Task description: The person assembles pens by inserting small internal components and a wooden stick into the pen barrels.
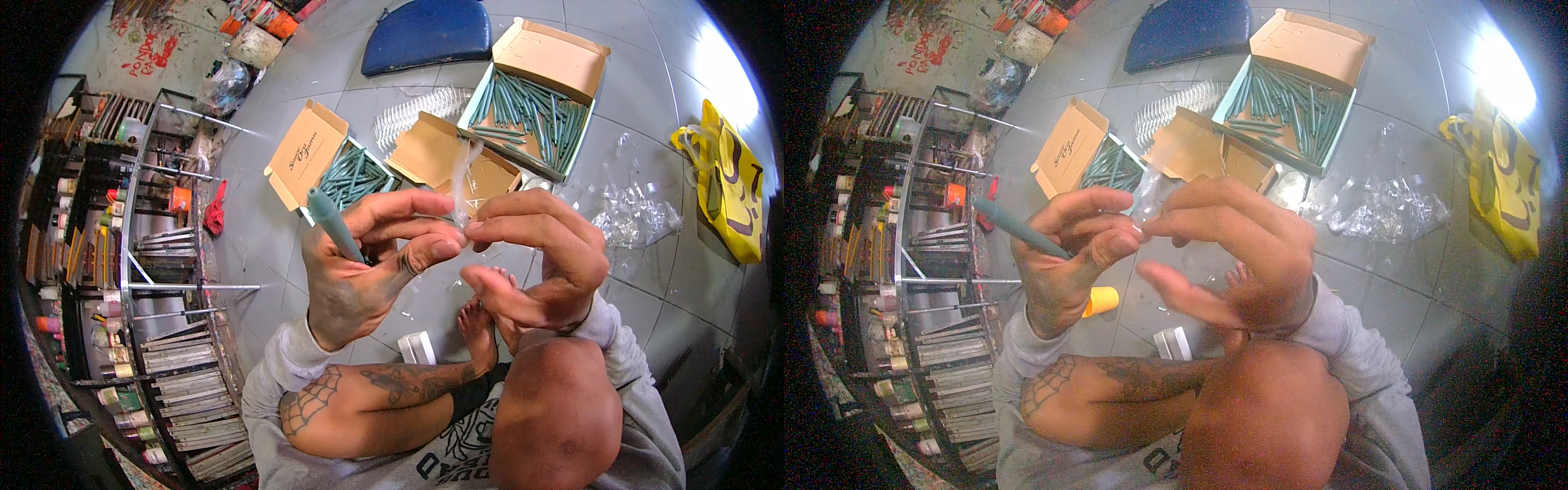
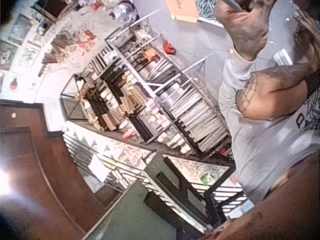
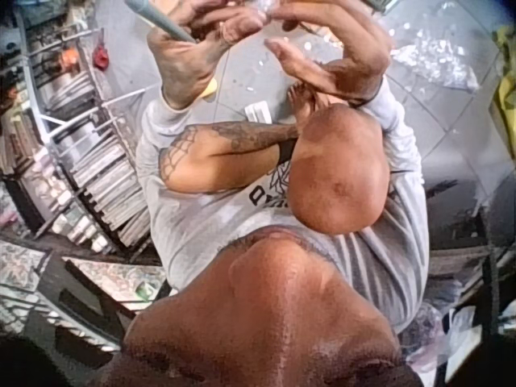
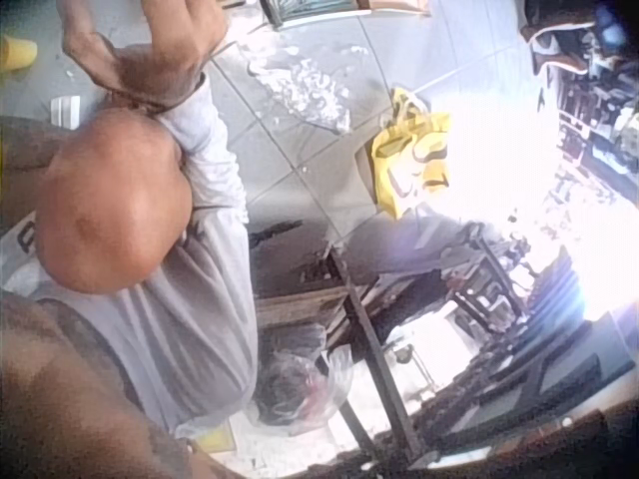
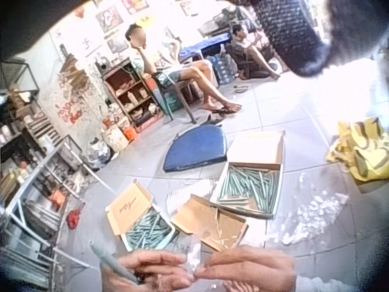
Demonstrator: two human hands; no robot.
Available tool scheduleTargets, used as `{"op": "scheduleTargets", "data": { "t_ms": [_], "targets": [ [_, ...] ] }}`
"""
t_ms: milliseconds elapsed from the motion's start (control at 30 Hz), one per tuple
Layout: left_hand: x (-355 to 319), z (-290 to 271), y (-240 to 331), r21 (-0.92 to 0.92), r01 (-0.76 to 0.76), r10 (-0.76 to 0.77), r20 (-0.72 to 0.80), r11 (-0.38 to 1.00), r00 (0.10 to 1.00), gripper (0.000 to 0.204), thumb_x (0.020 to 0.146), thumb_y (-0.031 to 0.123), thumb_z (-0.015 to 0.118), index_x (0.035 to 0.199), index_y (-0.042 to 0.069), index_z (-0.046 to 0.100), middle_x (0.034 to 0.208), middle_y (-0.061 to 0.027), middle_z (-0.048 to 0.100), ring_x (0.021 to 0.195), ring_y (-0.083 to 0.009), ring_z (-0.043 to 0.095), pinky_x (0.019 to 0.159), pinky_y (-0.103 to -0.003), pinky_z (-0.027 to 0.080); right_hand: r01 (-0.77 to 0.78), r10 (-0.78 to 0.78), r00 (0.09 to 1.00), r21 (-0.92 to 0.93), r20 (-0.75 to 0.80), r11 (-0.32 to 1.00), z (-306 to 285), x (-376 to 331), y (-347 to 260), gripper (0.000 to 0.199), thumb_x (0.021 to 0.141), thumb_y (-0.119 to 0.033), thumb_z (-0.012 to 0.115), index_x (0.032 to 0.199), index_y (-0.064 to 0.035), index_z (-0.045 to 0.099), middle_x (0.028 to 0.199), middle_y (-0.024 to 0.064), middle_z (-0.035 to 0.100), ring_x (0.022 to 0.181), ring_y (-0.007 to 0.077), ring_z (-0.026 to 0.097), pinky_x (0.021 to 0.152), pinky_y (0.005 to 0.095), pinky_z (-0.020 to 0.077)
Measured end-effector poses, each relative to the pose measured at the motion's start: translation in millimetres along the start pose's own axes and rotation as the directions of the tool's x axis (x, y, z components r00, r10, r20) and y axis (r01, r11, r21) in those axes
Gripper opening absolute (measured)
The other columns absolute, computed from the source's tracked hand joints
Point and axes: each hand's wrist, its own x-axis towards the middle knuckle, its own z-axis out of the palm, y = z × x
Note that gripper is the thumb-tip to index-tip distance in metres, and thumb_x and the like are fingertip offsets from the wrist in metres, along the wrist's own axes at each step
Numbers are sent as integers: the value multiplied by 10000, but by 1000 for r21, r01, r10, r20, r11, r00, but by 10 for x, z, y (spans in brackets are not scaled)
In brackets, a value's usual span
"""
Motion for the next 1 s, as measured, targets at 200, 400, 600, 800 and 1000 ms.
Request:
{"op": "scheduleTargets", "data": {
  "t_ms": [200, 400, 600, 800, 1000],
  "targets": [
    [-10, -29, 2, 172, -102, 95, 46, 980, 994, 402, 841, 50, 776, 1190, -55, 606, 959, -135, 730, 897, -162, 708, 809, -256, 577, 6, -5, 1000, 42, -13, 999, 35, -24, 71, 286, 684, 54, 799, 948, -24, 718, 913, 122, 692, 765, 211, 689, 663, 311, 553],
    [-20, -37, 94, 449, -127, 113, 57, 885, 992, 458, 831, 94, 803, 1221, -35, 600, 925, -97, 742, 735, -66, 632, 637, -198, 461, -45, 44, 999, 122, 10, 991, 26, -48, 80, 234, 710, 59, 762, 927, -18, 720, 892, 125, 698, 762, 206, 688, 666, 311, 546],
    [-9, -145, 11, 448, -278, 236, 147, 850, 960, 636, 771, 54, 790, 1325, -4, 485, 926, -11, 756, 538, 50, 425, 442, -147, 268, -363, 347, 927, 556, 139, 748, 97, -149, 73, 84, 881, 9, 668, 964, 20, 667, 911, 120, 686, 731, 150, 663, 649, 276, 533],
    [-38, -139, -16, 404, -240, 218, 101, 883, 971, 653, 734, 58, 777, 1298, 7, 452, 835, 34, 748, 519, 55, 382, 454, -140, 244, -569, 514, 792, 703, 328, 428, 144, -126, -6, 110, 969, -49, 620, 1024, 46, 618, 936, 109, 667, 718, 142, 652, 617, 274, 527],
    [-24, -163, -83, 341, -268, 238, 129, 901, 963, 673, 715, 42, 760, 1291, 14, 413, 792, 41, 743, 511, 46, 368, 469, -139, 253, -596, 527, 768, 709, 364, 377, 143, -127, -22, 103, 964, -47, 626, 1011, 39, 593, 938, 116, 664, 727, 149, 658, 628, 276, 538]
  ]
}}
